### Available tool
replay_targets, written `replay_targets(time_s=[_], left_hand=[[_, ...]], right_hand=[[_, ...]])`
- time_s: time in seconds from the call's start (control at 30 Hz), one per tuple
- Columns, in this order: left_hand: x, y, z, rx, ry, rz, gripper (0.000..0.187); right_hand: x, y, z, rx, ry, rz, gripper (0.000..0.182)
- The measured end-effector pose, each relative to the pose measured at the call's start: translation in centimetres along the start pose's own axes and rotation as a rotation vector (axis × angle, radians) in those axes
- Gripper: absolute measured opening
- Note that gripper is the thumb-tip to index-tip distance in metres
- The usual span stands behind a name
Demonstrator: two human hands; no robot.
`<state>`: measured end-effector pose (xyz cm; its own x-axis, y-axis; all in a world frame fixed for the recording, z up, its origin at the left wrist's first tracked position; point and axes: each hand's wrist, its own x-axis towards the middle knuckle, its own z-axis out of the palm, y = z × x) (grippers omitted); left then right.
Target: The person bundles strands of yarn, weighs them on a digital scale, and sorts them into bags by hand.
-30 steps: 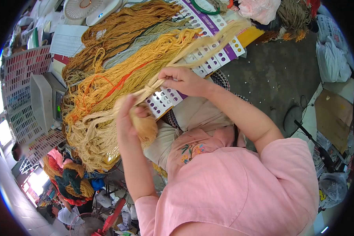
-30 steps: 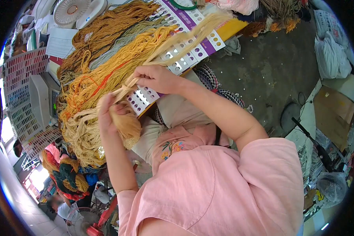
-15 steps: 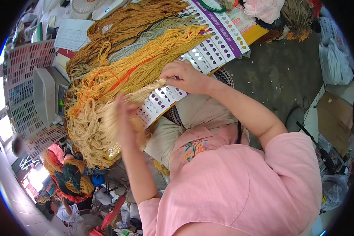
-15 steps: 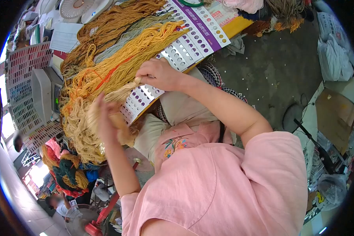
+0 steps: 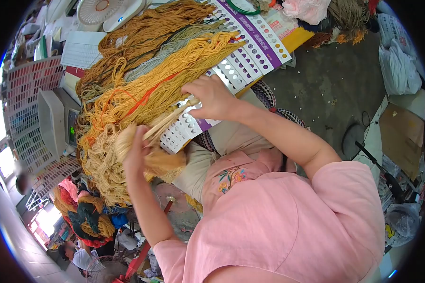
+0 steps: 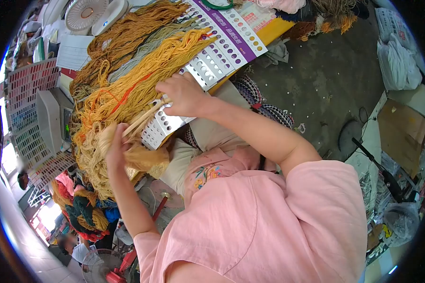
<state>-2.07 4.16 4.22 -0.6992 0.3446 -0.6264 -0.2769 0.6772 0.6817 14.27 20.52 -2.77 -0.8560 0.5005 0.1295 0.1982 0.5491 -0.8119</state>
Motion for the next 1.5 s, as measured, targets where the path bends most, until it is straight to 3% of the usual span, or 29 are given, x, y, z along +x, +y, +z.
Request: replay_targets(time_s=[0.1,0.13,0.23,0.3,0.4,0.47,0.53,0.57,0.6,0.67,0.73,0.77,0.83,0.87,0.93,1.0,1.03,1.07,1.1,1.13,1.2,1.27,1.3,1.33,1.4,1.43,1.5], left_hand=[[-1.6,1.1,-5.0,-0.182,0.138,-0.001,0.019],[-2.0,1.7,-6.7,-0.221,0.023,-0.066,0.018],[-1.8,2.8,-6.4,-0.345,0.178,0.181,0.019],[-1.3,2.0,-10.1,-0.587,0.028,0.250,0.023],[-3.5,0.4,-14.9,-0.703,0.320,0.362,0.023],[-4.5,-3.3,-23.5,-1.050,0.100,0.293,0.011],[-7.2,-5.5,-29.3,-1.059,0.125,0.411,0.018],[-9.2,-5.5,-30.6,-1.106,0.359,0.428,0.025],[-11.3,-6.0,-32.5,-0.961,0.542,0.468,0.025],[-15.5,-6.2,-34.3,-0.857,0.657,0.555,0.022],[-18.2,-7.9,-36.6,-0.898,0.116,0.717,0.014],[-19.3,-8.6,-36.7,-0.808,0.131,0.732,0.014],[-20.2,-6.6,-30.8,-0.903,0.470,0.631,0.014],[-20.3,-6.0,-27.7,-1.027,0.318,0.545,0.009],[-18.8,-7.5,-24.4,-1.110,-0.252,0.620,0.010],[-17.3,-8.3,-18.1,-1.006,0.041,0.507,0.023],[-15.8,-8.2,-15.1,-0.922,-0.070,0.519,0.026],[-15.4,-6.6,-11.2,-1.053,-0.087,0.417,0.020],[-13.6,-7.2,-8.9,-1.225,-0.424,0.499,0.017],[-11.9,-7.8,-6.6,-1.342,-0.782,0.509,0.020],[-11.5,-5.9,-2.4,-1.516,-0.890,0.379,0.023],[-11.0,-4.9,0.1,-1.573,-1.010,0.372,0.025],[-10.9,-4.7,0.7,-1.591,-1.040,0.393,0.025],[-10.9,-4.5,1.0,-1.606,-1.071,0.410,0.025],[-11.2,-4.7,1.1,-1.573,-1.087,0.437,0.027],[-11.4,-4.8,1.1,-1.517,-1.094,0.452,0.028],[-11.7,-5.0,1.1,-1.425,-1.107,0.499,0.031]], right_hand=[[0.0,0.4,0.7,0.002,0.060,-0.016,0.036],[0.0,0.3,0.7,0.024,0.097,-0.030,0.035],[0.0,0.3,1.2,-0.070,0.108,-0.035,0.034],[-0.3,0.2,1.3,-0.076,0.124,-0.067,0.034],[-1.0,-1.7,0.2,-0.109,0.122,-0.160,0.033],[-1.7,-3.8,0.7,-0.095,0.044,-0.325,0.034],[-2.1,-5.3,2.2,-0.150,-0.046,-0.377,0.034],[-2.0,-5.7,3.0,-0.150,-0.078,-0.395,0.033],[-1.7,-6.0,3.5,-0.184,-0.101,-0.368,0.027],[-0.9,-5.8,3.9,-0.233,-0.099,-0.388,0.013],[-1.0,-5.8,3.4,-0.245,-0.121,-0.347,0.004],[-1.1,-5.5,3.0,-0.283,-0.123,-0.348,0.004],[-1.7,-4.4,1.8,-0.375,-0.057,-0.345,0.002],[-2.0,-3.5,1.2,-0.461,-0.071,-0.310,0.004],[-2.2,-2.6,-0.5,-0.481,-0.053,-0.256,0.003],[-2.3,-2.6,-1.4,-0.482,-0.077,-0.244,0.009],[-2.3,-2.9,-1.7,-0.393,-0.025,-0.239,0.011],[-2.5,-3.3,-1.7,-0.301,0.025,-0.233,0.014],[-2.7,-3.7,-1.4,-0.303,0.017,-0.243,0.014],[-3.0,-4.2,-0.9,-0.140,0.005,-0.209,0.015],[-4.0,-5.9,0.1,0.211,-0.038,-0.111,0.014],[-4.6,-8.1,0.0,0.378,-0.248,0.070,0.013],[-4.8,-8.8,0.7,0.631,-0.268,0.121,0.015],[-5.1,-9.5,1.0,0.631,-0.273,0.118,0.015],[-5.3,-11.3,1.0,1.200,-0.498,0.416,0.016],[-5.6,-11.3,1.6,1.346,-0.624,0.463,0.020],[-5.8,-12.4,2.0,1.401,-0.685,0.507,0.021]])
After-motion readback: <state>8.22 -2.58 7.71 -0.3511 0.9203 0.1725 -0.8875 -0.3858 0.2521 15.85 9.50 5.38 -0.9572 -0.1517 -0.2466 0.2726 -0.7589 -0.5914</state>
